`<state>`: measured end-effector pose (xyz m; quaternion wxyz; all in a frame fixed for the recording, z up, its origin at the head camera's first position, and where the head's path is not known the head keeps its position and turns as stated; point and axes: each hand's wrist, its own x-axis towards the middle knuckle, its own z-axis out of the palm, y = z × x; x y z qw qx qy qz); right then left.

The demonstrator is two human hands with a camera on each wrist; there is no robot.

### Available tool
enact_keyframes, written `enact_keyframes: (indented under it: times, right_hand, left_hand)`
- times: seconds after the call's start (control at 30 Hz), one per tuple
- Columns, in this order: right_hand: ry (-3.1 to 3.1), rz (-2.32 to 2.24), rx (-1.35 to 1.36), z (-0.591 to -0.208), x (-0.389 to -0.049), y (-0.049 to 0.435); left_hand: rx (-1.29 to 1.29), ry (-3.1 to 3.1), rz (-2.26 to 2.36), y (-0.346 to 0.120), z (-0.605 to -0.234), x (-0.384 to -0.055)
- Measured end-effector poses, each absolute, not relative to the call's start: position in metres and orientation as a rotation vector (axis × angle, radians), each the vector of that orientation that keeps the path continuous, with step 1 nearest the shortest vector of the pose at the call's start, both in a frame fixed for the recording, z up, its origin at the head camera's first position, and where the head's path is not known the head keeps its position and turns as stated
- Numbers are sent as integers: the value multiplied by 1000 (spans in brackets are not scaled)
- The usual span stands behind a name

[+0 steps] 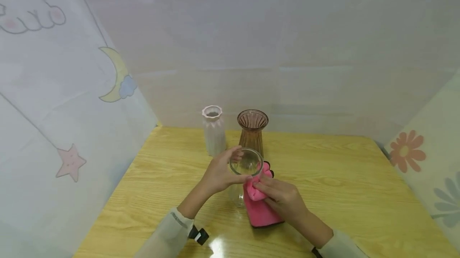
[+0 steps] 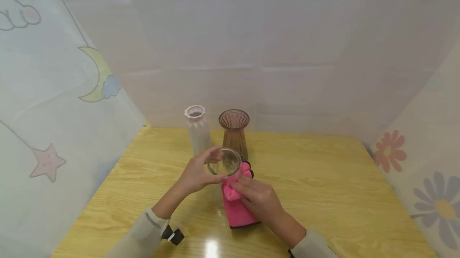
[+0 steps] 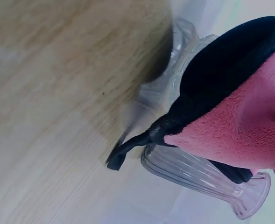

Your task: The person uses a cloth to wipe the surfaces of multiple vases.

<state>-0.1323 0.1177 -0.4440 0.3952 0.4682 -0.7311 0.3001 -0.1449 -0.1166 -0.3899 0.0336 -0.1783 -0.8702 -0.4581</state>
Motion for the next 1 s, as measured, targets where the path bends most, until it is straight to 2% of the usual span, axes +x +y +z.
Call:
enact_keyframes:
  times: [0.47, 0.7, 0.87, 1.0]
  right_hand:
    - [-2052, 613, 1295, -456, -122, 122]
    - [-2302, 531, 1365, -462, -120, 122]
    - [-2429, 546, 1378, -455, -120, 125]
    - [-2360, 636, 1328, -437, -120, 132]
  left_hand:
    - [-612, -2705, -1333, -118, -391, -147]
    - [-779, -2733, -1346, -126, -388, -155]
    - [-896, -2731, -1446, -134, -388, -161]
    - [-818, -2723, -1447, -134, -388, -155]
